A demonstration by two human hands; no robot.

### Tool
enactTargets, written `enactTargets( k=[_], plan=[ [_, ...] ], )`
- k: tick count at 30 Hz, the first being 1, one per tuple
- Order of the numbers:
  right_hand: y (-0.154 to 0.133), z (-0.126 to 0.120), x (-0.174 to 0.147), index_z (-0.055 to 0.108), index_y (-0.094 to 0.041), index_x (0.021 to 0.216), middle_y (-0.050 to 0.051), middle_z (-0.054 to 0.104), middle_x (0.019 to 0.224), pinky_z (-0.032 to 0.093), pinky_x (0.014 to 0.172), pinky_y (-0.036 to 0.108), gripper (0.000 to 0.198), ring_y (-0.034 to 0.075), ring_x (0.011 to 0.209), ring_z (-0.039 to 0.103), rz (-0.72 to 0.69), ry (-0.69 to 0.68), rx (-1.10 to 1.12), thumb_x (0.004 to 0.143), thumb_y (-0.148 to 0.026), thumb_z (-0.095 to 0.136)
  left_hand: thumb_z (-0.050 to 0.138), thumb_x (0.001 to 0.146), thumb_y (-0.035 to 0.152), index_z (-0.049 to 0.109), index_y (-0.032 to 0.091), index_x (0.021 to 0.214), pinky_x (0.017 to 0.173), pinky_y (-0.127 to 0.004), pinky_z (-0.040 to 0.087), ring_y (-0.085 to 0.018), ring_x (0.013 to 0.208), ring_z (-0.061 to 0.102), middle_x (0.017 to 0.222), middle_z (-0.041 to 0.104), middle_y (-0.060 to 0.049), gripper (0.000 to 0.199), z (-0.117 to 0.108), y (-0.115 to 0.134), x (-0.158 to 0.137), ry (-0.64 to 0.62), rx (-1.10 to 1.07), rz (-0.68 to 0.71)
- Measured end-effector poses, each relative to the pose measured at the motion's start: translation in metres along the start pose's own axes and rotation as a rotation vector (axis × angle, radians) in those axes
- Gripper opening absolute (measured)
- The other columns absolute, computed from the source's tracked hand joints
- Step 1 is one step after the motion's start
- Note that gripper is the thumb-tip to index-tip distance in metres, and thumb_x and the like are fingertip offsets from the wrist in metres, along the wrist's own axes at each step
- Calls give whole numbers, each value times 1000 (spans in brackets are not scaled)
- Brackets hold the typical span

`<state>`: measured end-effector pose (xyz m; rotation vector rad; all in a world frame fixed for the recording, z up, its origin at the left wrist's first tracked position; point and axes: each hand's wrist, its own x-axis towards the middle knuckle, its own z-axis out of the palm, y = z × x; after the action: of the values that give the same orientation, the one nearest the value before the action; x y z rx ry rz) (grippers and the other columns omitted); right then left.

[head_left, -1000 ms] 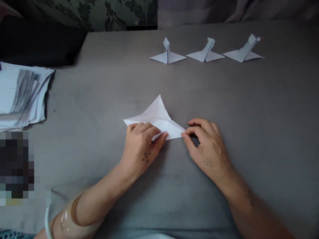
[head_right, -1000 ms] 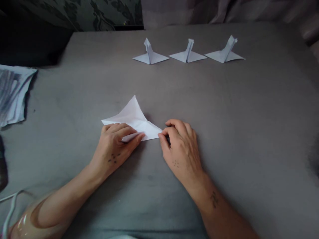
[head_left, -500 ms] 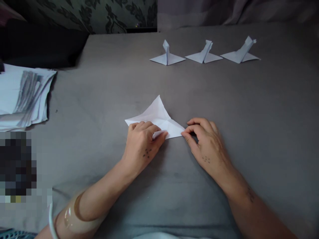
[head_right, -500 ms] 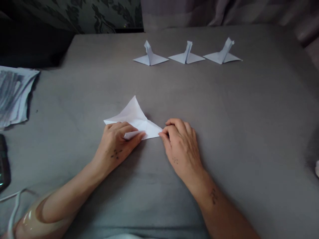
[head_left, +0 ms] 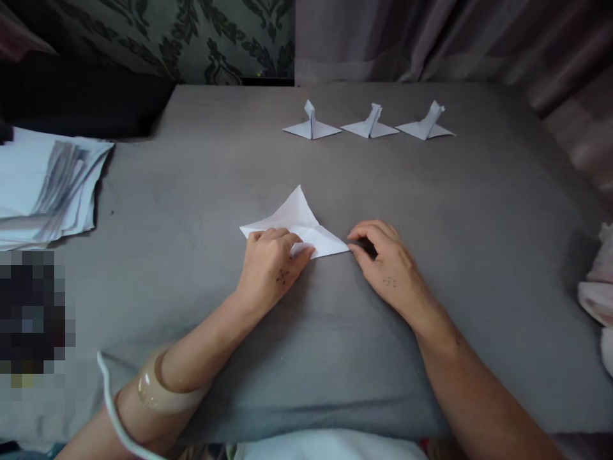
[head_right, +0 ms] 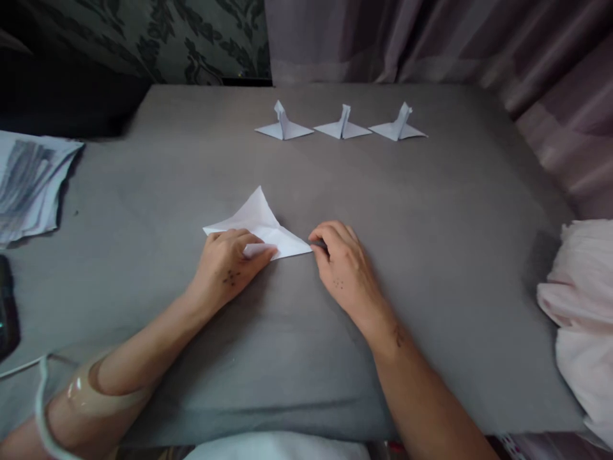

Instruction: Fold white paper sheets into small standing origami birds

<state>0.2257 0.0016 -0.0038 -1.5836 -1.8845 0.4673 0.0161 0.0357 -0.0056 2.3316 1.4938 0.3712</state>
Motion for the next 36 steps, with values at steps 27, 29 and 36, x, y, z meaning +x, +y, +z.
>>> enactTargets(
  k=[27, 29, 36],
  plan=[
    [-16, 25, -3, 64, -22, 95, 3, 67, 94, 50, 83, 31, 29, 16, 90, 63, -81, -77, 170, 85, -6, 42, 57, 89, 38, 70, 16, 81, 71, -31, 40, -19, 75, 61, 76, 67, -5, 27, -2, 0, 2, 14, -41, 0],
    [-16, 23, -5, 65, -22, 99, 4, 67, 99, 50, 86, 33, 33, 17, 94, 62, -124, -98, 152, 84, -4, 42, 59, 89, 37, 70, 16, 82, 68, -29, 41, -17, 72, 60, 76, 67, -5, 25, -5, 0, 2, 11, -118, -18],
    [-21, 17, -13, 68, -23, 109, 5, 65, 108, 51, 88, 35, 41, 20, 101, 59, -210, -198, -10, 86, -2, 41, 55, 88, 48, 65, 16, 72, 54, -26, 35, -13, 56, 49, 58, 55, 0, 38, -17, -13, -1, -34, -320, -137]
  ],
)
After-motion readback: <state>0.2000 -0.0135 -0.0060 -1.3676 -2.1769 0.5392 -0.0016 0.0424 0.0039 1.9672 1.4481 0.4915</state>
